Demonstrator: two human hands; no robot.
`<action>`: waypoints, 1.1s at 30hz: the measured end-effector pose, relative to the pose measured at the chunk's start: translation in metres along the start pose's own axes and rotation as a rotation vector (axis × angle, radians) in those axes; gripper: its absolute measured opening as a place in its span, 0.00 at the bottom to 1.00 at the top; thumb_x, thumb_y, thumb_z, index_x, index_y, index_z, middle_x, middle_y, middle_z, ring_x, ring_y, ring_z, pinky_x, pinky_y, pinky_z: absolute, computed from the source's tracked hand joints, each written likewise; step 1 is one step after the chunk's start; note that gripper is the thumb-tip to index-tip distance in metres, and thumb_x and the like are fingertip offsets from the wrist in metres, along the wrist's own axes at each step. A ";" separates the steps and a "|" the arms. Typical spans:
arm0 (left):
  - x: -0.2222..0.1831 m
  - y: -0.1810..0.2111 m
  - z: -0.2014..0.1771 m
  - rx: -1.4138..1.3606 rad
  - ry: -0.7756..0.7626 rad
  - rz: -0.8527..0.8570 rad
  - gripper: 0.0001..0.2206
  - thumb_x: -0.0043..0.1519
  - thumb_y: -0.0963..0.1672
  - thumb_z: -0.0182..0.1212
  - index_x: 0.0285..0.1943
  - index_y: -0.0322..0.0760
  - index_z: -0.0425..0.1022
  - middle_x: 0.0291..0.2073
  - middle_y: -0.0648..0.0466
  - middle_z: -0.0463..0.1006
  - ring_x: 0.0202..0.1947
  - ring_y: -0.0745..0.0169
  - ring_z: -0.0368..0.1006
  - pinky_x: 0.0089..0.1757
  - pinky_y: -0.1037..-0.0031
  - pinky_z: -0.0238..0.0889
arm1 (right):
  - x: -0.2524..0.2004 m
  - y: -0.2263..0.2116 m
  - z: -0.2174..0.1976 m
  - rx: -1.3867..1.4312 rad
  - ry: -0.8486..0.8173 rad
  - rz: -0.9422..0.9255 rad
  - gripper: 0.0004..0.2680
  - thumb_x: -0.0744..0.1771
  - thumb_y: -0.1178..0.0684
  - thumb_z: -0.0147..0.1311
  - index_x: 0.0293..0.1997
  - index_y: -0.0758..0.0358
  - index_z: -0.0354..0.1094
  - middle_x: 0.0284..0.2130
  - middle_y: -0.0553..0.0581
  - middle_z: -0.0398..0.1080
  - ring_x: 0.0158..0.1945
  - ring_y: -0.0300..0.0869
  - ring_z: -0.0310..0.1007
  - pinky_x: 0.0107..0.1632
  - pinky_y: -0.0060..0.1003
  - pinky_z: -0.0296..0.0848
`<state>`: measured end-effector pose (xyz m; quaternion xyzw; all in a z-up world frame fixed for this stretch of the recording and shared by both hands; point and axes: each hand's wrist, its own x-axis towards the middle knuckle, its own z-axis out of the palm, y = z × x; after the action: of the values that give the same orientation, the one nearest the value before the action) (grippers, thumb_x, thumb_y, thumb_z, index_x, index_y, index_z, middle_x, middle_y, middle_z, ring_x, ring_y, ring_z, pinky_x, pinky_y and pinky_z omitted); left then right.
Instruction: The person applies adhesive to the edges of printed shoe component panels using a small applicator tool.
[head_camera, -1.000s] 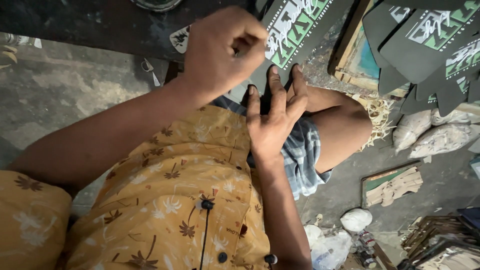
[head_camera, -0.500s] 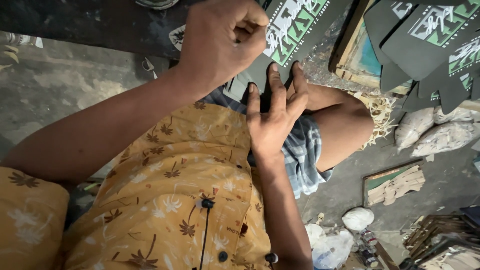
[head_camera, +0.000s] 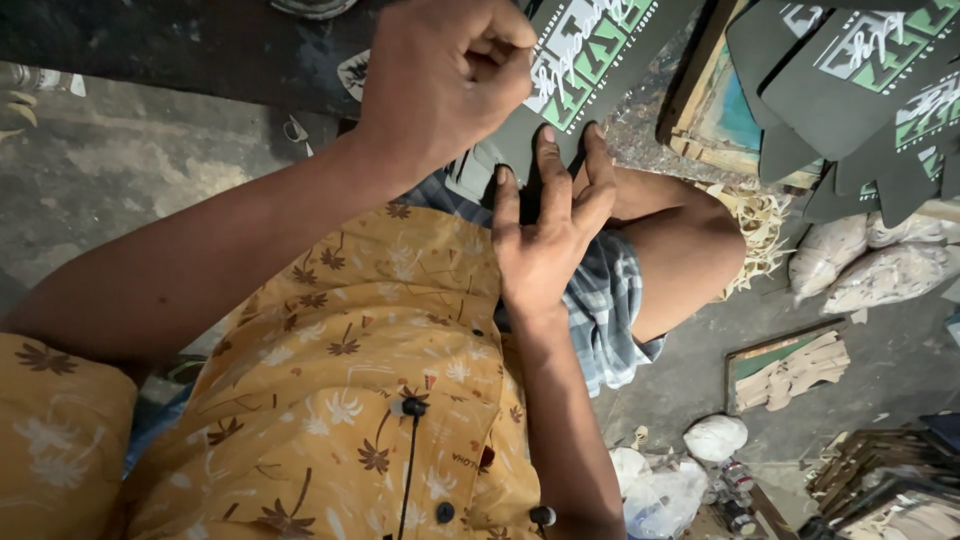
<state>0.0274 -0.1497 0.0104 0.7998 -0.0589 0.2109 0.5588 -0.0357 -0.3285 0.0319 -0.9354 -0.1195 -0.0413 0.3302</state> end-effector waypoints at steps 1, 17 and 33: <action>0.000 0.000 0.000 -0.027 -0.003 -0.024 0.04 0.68 0.36 0.67 0.44 0.32 0.77 0.32 0.54 0.81 0.32 0.70 0.81 0.33 0.81 0.71 | 0.000 0.000 0.000 0.013 0.003 0.002 0.18 0.69 0.58 0.66 0.66 0.60 0.68 0.70 0.67 0.53 0.75 0.58 0.56 0.76 0.48 0.64; -0.002 0.024 -0.008 -0.010 0.051 -0.081 0.04 0.63 0.37 0.68 0.43 0.32 0.78 0.37 0.50 0.80 0.36 0.61 0.80 0.37 0.72 0.70 | 0.039 -0.010 0.001 -0.267 0.263 0.019 0.21 0.66 0.56 0.65 0.65 0.67 0.61 0.59 0.65 0.63 0.64 0.55 0.63 0.67 0.47 0.64; -0.016 0.019 -0.056 -0.253 0.120 -0.207 0.04 0.72 0.35 0.66 0.50 0.29 0.76 0.37 0.50 0.81 0.33 0.76 0.73 0.34 0.82 0.66 | 0.118 0.003 -0.113 0.785 0.273 0.066 0.17 0.73 0.67 0.52 0.72 0.69 0.58 0.42 0.49 0.64 0.39 0.33 0.57 0.45 0.27 0.59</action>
<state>-0.0087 -0.1071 0.0362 0.7109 0.0309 0.1906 0.6762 0.0789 -0.3784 0.1367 -0.7277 -0.0513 -0.1055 0.6758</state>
